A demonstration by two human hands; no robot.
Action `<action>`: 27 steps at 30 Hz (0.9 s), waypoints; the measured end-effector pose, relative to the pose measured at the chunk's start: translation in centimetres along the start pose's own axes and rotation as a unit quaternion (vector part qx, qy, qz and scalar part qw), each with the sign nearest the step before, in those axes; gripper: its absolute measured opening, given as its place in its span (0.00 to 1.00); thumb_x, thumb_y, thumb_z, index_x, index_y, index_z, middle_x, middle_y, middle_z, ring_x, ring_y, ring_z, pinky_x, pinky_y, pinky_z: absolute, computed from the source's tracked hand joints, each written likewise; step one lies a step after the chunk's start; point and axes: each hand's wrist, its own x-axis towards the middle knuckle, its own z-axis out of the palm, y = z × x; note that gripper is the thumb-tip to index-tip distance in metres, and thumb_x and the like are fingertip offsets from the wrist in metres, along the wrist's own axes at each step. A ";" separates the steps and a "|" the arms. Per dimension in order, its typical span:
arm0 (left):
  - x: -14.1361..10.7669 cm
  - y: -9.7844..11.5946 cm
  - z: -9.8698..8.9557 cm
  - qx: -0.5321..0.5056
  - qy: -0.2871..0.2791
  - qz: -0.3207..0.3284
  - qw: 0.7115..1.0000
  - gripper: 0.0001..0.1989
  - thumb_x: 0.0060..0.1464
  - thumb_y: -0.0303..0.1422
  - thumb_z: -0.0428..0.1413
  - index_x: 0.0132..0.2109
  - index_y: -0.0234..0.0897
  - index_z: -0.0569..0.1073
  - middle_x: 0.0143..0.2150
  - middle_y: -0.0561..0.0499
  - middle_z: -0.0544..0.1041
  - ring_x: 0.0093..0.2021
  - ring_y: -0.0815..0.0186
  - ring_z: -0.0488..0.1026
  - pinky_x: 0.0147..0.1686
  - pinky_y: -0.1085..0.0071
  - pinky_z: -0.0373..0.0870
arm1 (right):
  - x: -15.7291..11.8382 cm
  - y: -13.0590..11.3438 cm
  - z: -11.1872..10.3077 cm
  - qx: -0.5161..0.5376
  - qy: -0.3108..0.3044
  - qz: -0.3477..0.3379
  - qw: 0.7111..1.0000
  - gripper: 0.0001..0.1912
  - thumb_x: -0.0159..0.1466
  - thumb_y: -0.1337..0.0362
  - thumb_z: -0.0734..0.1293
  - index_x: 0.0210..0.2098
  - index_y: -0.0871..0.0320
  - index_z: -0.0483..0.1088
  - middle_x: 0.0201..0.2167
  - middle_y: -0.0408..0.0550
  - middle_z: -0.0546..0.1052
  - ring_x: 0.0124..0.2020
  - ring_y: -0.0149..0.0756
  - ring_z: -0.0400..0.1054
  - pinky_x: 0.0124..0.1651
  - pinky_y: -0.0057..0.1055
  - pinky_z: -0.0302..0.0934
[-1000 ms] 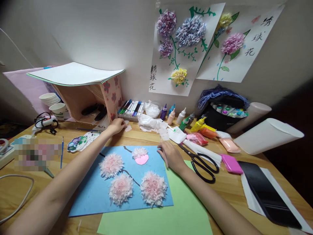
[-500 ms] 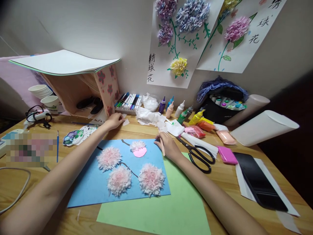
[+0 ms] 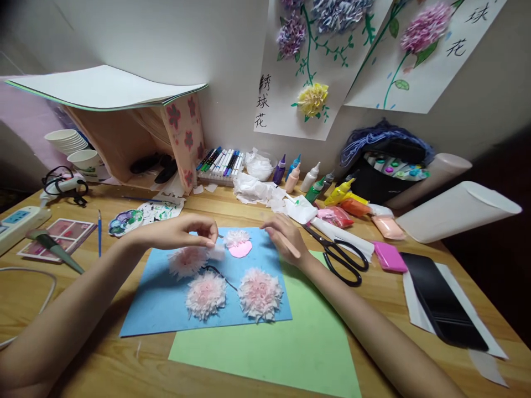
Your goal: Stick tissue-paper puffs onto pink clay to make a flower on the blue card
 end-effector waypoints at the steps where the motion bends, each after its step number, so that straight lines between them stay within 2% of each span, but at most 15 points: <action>1: 0.1 -0.2 0.3 0.015 -0.013 -0.006 1.000 0.09 0.54 0.37 0.53 0.34 0.34 0.70 0.32 0.52 0.74 0.32 0.71 0.68 0.32 0.75 0.63 | 0.3 -0.8 0.0 0.043 -0.023 -0.012 0.999 0.19 0.69 0.56 0.50 0.36 0.57 0.68 0.29 0.48 0.72 0.32 0.36 0.67 0.37 0.35 0.62; 3: 0.6 -1.0 0.8 0.040 -0.008 -0.016 0.999 0.09 0.54 0.36 0.53 0.34 0.34 0.71 0.31 0.52 0.74 0.31 0.70 0.67 0.31 0.75 0.62 | 0.9 -2.3 0.2 0.097 -0.052 -0.013 0.994 0.18 0.69 0.56 0.51 0.37 0.58 0.67 0.30 0.48 0.73 0.31 0.34 0.68 0.34 0.32 0.63; 6: 1.4 -2.4 1.1 0.079 0.019 -0.023 0.996 0.08 0.54 0.34 0.53 0.35 0.33 0.73 0.32 0.51 0.76 0.32 0.69 0.68 0.32 0.75 0.61 | 1.3 -3.6 1.1 0.091 -0.100 -0.039 0.990 0.14 0.68 0.58 0.56 0.32 0.58 0.66 0.26 0.45 0.73 0.27 0.31 0.67 0.30 0.28 0.60; 9: 1.4 -2.8 1.1 0.103 0.038 -0.032 0.993 0.08 0.52 0.33 0.54 0.34 0.34 0.75 0.32 0.51 0.77 0.32 0.68 0.69 0.32 0.74 0.61 | 1.2 -3.6 2.0 0.049 -0.132 -0.086 0.986 0.14 0.68 0.59 0.57 0.31 0.58 0.67 0.25 0.46 0.72 0.27 0.30 0.65 0.30 0.27 0.59; 12: 1.0 -2.4 0.8 0.080 0.019 -0.027 0.996 0.08 0.52 0.34 0.55 0.34 0.35 0.76 0.32 0.51 0.78 0.32 0.68 0.70 0.34 0.74 0.62 | 0.9 -3.1 2.5 0.033 -0.152 -0.111 0.981 0.11 0.67 0.60 0.58 0.33 0.58 0.67 0.26 0.45 0.73 0.28 0.30 0.65 0.31 0.27 0.59; 16: 0.8 -2.1 0.5 0.032 -0.010 -0.005 0.999 0.09 0.52 0.36 0.55 0.35 0.35 0.76 0.33 0.51 0.78 0.34 0.68 0.70 0.35 0.74 0.63 | 0.8 -2.8 2.6 0.015 -0.138 -0.120 0.983 0.10 0.68 0.60 0.58 0.34 0.58 0.67 0.27 0.46 0.73 0.29 0.31 0.66 0.33 0.27 0.59; 19: 1.3 -2.5 1.0 0.047 -0.007 -0.004 0.999 0.10 0.53 0.36 0.55 0.36 0.33 0.76 0.33 0.51 0.77 0.33 0.68 0.70 0.35 0.75 0.63 | 0.8 -2.8 2.5 0.004 -0.123 -0.112 0.986 0.11 0.68 0.61 0.57 0.34 0.58 0.67 0.27 0.47 0.73 0.29 0.31 0.65 0.33 0.28 0.59; 23: 2.1 -3.0 2.3 0.105 0.029 -0.008 0.994 0.09 0.54 0.33 0.53 0.36 0.33 0.76 0.34 0.50 0.78 0.33 0.68 0.70 0.34 0.74 0.62 | 0.8 -2.6 2.5 0.004 -0.117 -0.097 0.988 0.12 0.69 0.60 0.57 0.35 0.58 0.67 0.28 0.47 0.73 0.29 0.32 0.65 0.33 0.28 0.59; 27: 2.6 -3.3 3.5 0.176 0.097 -0.019 0.979 0.09 0.54 0.30 0.52 0.37 0.34 0.76 0.35 0.48 0.78 0.34 0.66 0.71 0.34 0.73 0.62 | 0.7 -2.4 2.7 0.007 -0.111 -0.095 0.989 0.11 0.68 0.61 0.56 0.35 0.58 0.67 0.28 0.47 0.73 0.30 0.33 0.65 0.33 0.29 0.59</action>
